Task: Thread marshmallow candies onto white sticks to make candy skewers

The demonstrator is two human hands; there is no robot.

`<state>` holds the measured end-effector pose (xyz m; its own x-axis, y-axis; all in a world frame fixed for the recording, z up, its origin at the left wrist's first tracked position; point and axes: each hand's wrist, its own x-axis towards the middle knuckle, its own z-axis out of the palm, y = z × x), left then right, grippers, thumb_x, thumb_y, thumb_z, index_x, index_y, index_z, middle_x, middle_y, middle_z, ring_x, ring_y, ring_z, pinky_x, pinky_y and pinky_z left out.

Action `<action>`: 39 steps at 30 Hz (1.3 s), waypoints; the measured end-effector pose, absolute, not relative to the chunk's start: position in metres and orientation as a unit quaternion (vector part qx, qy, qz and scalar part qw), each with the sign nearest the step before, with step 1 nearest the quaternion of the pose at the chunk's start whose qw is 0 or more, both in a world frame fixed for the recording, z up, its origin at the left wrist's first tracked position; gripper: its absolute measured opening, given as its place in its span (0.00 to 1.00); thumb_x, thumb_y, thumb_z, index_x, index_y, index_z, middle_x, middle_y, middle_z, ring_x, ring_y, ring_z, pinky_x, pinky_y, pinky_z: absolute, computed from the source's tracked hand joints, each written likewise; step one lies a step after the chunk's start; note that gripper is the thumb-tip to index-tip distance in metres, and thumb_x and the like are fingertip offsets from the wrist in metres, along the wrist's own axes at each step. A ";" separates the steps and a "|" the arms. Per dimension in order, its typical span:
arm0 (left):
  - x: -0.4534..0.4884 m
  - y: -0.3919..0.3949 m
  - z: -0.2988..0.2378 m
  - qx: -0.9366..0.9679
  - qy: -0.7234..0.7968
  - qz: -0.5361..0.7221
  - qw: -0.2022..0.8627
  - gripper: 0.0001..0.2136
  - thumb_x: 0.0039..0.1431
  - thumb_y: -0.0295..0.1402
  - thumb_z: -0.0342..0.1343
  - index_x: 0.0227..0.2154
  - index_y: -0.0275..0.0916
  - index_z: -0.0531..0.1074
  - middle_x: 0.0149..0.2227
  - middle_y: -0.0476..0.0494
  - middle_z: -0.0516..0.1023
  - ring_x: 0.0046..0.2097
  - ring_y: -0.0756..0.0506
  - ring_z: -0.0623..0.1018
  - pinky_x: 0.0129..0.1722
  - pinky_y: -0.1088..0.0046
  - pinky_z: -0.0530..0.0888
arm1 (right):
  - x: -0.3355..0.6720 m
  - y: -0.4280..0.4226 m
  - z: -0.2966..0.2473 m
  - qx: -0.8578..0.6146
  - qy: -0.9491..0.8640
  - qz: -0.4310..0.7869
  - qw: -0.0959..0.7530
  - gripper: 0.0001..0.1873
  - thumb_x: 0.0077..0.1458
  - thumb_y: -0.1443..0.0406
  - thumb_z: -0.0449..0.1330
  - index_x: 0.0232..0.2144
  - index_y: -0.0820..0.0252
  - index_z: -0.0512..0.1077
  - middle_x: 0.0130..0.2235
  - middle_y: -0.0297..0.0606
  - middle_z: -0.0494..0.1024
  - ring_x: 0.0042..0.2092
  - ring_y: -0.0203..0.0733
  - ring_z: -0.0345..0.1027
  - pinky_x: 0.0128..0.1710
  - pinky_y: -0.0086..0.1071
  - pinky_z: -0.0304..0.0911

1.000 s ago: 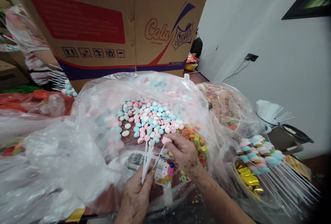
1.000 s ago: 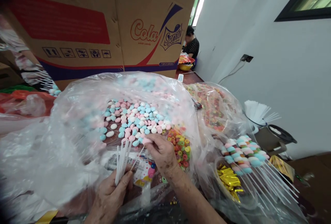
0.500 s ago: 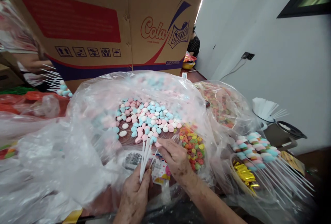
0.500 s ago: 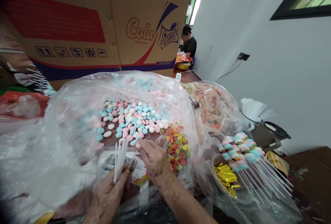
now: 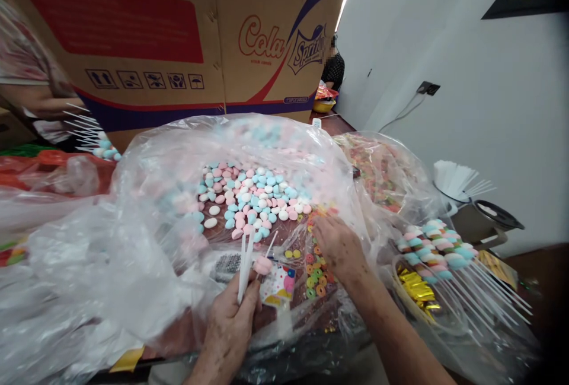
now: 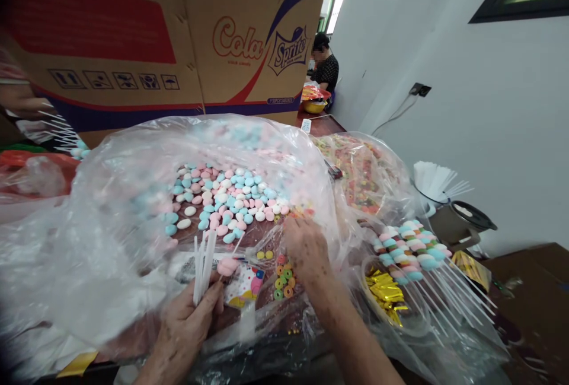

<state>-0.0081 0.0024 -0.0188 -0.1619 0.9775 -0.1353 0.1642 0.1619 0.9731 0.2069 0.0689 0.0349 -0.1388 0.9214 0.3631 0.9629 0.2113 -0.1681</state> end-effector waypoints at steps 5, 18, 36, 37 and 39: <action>-0.009 0.003 -0.023 0.485 0.604 0.444 0.450 0.18 0.58 0.45 0.54 0.39 0.37 0.80 0.17 0.53 0.70 0.21 0.47 0.69 0.21 0.74 0.64 | 0.212 0.075 0.027 -0.636 -0.764 -0.103 0.005 0.12 0.57 0.77 0.53 0.36 0.64 0.75 0.39 0.51 0.77 0.43 0.54 0.68 0.44 0.41 0.62; -0.008 0.001 -0.012 0.472 0.604 0.450 0.459 0.16 0.56 0.43 0.55 0.37 0.38 0.79 0.17 0.54 0.70 0.20 0.48 0.68 0.19 0.76 0.63 | 0.222 0.076 0.027 -0.624 -0.774 -0.059 0.090 0.11 0.61 0.74 0.51 0.34 0.60 0.72 0.36 0.43 0.76 0.41 0.47 0.66 0.43 0.35 0.59; -0.007 0.001 -0.013 0.449 0.594 0.457 0.486 0.17 0.56 0.44 0.56 0.40 0.37 0.80 0.17 0.53 0.70 0.20 0.48 0.67 0.19 0.76 0.64 | 0.218 0.081 0.029 -0.567 -0.815 0.039 0.111 0.08 0.62 0.71 0.53 0.35 0.59 0.72 0.38 0.39 0.76 0.41 0.43 0.68 0.42 0.33 0.61; -0.007 0.001 -0.012 0.448 0.593 0.456 0.490 0.18 0.56 0.44 0.56 0.41 0.37 0.79 0.17 0.53 0.70 0.20 0.48 0.67 0.18 0.77 0.63 | 0.216 0.081 0.027 -0.561 -0.822 0.022 0.098 0.07 0.61 0.72 0.54 0.34 0.59 0.72 0.38 0.40 0.75 0.41 0.43 0.68 0.42 0.33 0.60; -0.007 0.001 -0.012 0.451 0.594 0.448 0.494 0.18 0.57 0.43 0.55 0.42 0.37 0.79 0.17 0.54 0.69 0.19 0.49 0.66 0.16 0.77 0.60 | 0.212 0.081 0.025 -0.546 -0.835 -0.010 0.069 0.07 0.60 0.73 0.55 0.33 0.60 0.72 0.37 0.40 0.75 0.41 0.44 0.67 0.42 0.34 0.60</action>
<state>-0.0073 0.0008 -0.0118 -0.1064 0.9774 -0.1829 0.0933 0.1929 0.9768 0.2118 0.0807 0.0248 -0.3932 0.9107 0.1267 0.9135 0.4026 -0.0584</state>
